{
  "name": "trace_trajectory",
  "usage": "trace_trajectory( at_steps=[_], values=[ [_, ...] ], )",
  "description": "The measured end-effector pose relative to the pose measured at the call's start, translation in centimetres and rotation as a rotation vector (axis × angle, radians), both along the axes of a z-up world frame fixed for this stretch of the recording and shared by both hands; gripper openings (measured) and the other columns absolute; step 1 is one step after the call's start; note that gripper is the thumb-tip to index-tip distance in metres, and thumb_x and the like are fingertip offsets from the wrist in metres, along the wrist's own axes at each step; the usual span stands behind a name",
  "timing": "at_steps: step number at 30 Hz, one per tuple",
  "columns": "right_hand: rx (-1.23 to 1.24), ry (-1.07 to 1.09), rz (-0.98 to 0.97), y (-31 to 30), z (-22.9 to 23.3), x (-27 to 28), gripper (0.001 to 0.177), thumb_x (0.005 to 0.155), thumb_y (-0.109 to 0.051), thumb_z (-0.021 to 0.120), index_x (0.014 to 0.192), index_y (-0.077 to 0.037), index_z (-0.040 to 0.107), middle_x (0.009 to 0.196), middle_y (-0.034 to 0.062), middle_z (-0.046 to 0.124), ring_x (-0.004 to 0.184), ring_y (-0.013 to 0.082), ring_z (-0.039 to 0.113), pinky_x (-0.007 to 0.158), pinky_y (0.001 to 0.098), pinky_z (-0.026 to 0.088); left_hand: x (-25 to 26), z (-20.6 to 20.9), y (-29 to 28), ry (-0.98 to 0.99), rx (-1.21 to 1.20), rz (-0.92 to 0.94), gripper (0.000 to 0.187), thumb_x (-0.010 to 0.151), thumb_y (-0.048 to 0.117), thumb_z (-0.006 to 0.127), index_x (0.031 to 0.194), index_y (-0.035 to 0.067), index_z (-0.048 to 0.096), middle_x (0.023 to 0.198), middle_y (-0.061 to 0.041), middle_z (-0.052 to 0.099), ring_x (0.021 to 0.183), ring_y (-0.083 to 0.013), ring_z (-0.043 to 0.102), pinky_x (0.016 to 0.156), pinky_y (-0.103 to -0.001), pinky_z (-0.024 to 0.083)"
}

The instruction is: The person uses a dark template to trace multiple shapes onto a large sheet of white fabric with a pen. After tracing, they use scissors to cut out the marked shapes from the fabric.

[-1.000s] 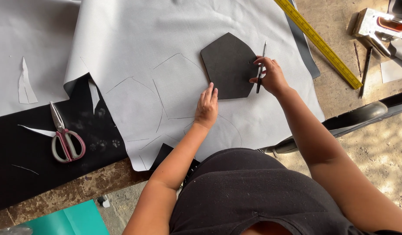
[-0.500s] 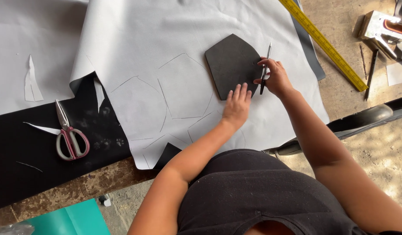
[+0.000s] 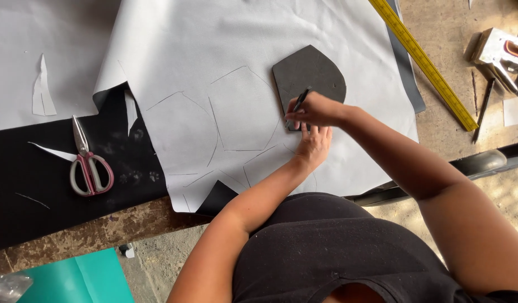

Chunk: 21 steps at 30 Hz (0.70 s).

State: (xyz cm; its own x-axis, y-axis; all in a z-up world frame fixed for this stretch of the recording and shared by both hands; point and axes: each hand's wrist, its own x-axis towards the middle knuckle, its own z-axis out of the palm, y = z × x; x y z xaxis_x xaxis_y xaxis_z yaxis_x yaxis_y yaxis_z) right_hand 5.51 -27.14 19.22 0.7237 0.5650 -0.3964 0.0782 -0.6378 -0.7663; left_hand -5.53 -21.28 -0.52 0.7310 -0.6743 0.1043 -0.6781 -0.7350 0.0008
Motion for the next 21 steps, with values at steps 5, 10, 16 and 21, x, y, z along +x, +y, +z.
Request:
trace_trajectory(
  at_steps=[5,10,16,21],
  values=[
    [-0.135,0.024,0.11,0.9,-4.1,2.0,0.022,0.103,-0.027,0.058,0.099,-0.009,0.072,0.076,0.0089,0.078,0.077,0.0336,0.075,0.078,0.0451,0.056,-0.1,-3.3,-1.0,-0.072,-0.098,0.035,0.045,0.096,0.02,0.05,0.137,0.003,0.056,0.137,-0.027,0.052,0.13,-0.0501,0.053,0.094,-0.069,0.053],
    [-0.134,-0.209,0.094,1.3,-6.5,9.6,0.015,0.101,-0.018,0.062,0.098,-0.005,0.07,0.078,0.0138,0.076,0.078,0.037,0.074,0.075,0.0495,0.056,0.6,0.5,0.3,-0.142,-0.197,0.07,0.039,0.095,0.013,0.053,0.132,0.004,0.062,0.134,-0.026,0.058,0.127,-0.0459,0.059,0.09,-0.062,0.058],
    [-0.324,-0.259,0.045,2.1,-7.0,9.6,0.021,0.103,-0.02,0.054,0.116,-0.011,0.068,0.105,0.0147,0.074,0.09,0.0347,0.07,0.077,0.0435,0.053,1.0,0.2,1.7,-0.134,-0.177,0.028,0.043,0.098,0.016,0.056,0.141,0.017,0.06,0.146,-0.013,0.054,0.132,-0.0333,0.057,0.093,-0.045,0.061],
    [-0.268,-0.156,0.175,1.5,-5.1,1.2,0.024,0.107,-0.029,0.055,0.092,-0.01,0.06,0.081,0.0081,0.062,0.069,0.0267,0.06,0.063,0.0411,0.049,1.3,-1.3,1.4,-0.138,-0.085,-0.033,0.059,0.076,0.015,0.068,0.135,0.017,0.064,0.102,0.0,0.067,0.09,-0.016,0.061,0.077,-0.03,0.055]
  ],
)
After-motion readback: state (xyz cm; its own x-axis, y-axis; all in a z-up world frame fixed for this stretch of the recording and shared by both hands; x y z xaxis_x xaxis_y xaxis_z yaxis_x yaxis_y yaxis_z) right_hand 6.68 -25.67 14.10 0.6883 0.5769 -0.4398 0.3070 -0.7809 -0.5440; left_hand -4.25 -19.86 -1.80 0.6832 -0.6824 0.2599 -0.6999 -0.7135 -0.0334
